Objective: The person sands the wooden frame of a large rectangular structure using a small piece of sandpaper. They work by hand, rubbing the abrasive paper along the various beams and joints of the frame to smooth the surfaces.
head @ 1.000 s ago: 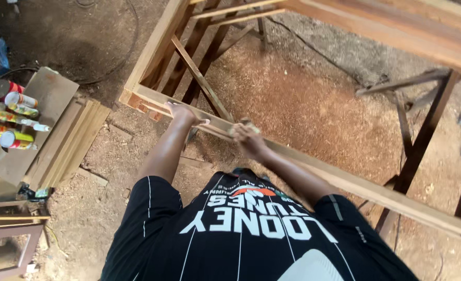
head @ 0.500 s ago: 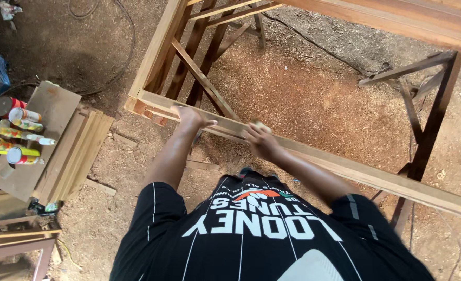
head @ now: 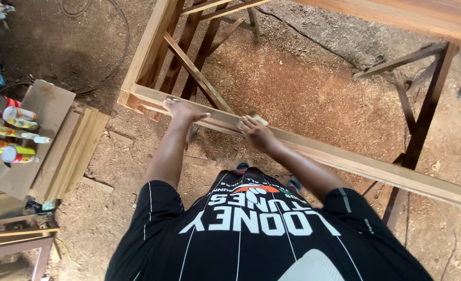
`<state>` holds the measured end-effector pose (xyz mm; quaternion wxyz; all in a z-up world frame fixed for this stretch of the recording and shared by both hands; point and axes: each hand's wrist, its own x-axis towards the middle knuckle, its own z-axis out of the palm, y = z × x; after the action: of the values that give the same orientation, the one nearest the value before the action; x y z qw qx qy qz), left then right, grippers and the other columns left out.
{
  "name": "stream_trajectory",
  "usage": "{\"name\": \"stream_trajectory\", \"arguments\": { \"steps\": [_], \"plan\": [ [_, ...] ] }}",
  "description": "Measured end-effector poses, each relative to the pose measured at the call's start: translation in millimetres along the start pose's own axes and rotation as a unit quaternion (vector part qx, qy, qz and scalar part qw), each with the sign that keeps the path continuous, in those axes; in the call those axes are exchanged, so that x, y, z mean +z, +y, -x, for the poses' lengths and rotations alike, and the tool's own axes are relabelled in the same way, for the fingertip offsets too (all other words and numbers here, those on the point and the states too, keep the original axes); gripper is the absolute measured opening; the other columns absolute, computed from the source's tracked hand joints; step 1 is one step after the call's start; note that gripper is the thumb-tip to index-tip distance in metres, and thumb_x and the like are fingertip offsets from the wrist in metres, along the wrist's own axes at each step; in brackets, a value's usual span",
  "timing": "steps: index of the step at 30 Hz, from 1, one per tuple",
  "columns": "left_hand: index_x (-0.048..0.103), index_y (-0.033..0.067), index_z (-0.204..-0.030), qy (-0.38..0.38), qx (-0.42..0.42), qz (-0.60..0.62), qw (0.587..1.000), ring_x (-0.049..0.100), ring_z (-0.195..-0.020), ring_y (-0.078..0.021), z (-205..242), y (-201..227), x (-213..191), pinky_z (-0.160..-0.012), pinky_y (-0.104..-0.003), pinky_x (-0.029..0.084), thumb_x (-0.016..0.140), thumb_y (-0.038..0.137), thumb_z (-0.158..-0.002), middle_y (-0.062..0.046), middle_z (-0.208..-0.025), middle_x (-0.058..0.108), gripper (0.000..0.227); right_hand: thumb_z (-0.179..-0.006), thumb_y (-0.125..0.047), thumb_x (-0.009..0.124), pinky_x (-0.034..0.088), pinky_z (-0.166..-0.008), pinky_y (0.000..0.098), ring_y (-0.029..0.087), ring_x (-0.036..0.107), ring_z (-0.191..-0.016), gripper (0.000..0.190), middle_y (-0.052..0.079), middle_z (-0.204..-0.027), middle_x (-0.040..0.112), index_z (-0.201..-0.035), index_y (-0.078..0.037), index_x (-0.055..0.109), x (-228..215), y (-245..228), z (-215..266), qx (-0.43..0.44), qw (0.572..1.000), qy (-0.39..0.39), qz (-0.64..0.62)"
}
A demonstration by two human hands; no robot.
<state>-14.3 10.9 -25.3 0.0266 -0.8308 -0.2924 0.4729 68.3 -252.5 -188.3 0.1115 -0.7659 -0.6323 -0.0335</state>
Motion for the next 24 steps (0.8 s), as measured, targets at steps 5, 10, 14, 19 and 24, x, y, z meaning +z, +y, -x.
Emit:
{"name": "stream_trajectory", "arguments": {
  "steps": [5,10,14,19,24],
  "plan": [
    [-0.004,0.0088,-0.162,0.189,-0.017,0.267,0.945,0.005,-0.155,-0.0362,-8.4,40.7,27.4,-0.123,-0.059,0.008,0.063,0.071,-0.083,-0.02,-0.168,0.002,0.12,-0.098,-0.009,0.053,0.039,-0.119,0.0434,0.032,0.052,-0.139,0.037,0.016,-0.144,0.056,-0.133,-0.001,0.057,-27.4,29.4,65.0,-0.009,1.0,0.007,-0.029],
    [-0.002,0.0138,-0.162,0.267,0.062,0.349,0.896,-0.007,-0.156,-0.038,-24.7,132.3,52.9,-0.123,-0.058,0.001,0.059,0.063,-0.089,-0.02,-0.168,-0.005,0.106,-0.09,-0.012,0.054,0.036,-0.115,0.0453,0.036,0.048,-0.137,0.041,0.026,-0.144,0.054,-0.127,0.006,0.058,-20.7,10.9,29.1,0.048,0.997,-0.032,-0.055],
    [-0.002,0.0144,-0.162,0.249,0.071,0.357,0.897,-0.01,-0.155,-0.0364,-23.2,183.5,52.5,-0.123,-0.06,-0.005,0.047,0.062,-0.096,-0.02,-0.168,-0.008,0.095,-0.096,-0.011,0.05,0.037,-0.117,0.0439,0.036,0.049,-0.138,0.042,0.026,-0.143,0.055,-0.131,0.01,0.056,-23.3,17.8,42.4,0.017,0.999,0.002,-0.032],
    [0.001,0.0113,-0.162,0.225,0.004,0.323,0.919,-0.011,-0.156,-0.036,-12.1,215.8,60.4,-0.119,-0.064,-0.007,0.046,0.061,-0.094,-0.022,-0.168,-0.01,0.095,-0.1,-0.009,0.046,0.034,-0.116,0.0477,0.036,0.047,-0.138,0.035,0.026,-0.142,0.053,-0.128,0.007,0.059,-51.2,55.6,109.9,0.031,0.992,-0.093,-0.081],
    [0.0,-0.0002,-0.161,0.267,-0.04,0.331,0.904,-0.015,-0.154,-0.0387,6.4,223.2,89.4,-0.112,-0.072,-0.012,0.041,0.071,-0.095,-0.028,-0.166,-0.013,0.106,-0.087,-0.011,0.053,0.04,-0.114,0.0433,0.036,0.048,-0.136,0.052,0.027,-0.143,0.054,-0.135,0.009,0.054,-35.7,54.0,86.2,-0.021,0.997,-0.07,0.001]
  ]
}}
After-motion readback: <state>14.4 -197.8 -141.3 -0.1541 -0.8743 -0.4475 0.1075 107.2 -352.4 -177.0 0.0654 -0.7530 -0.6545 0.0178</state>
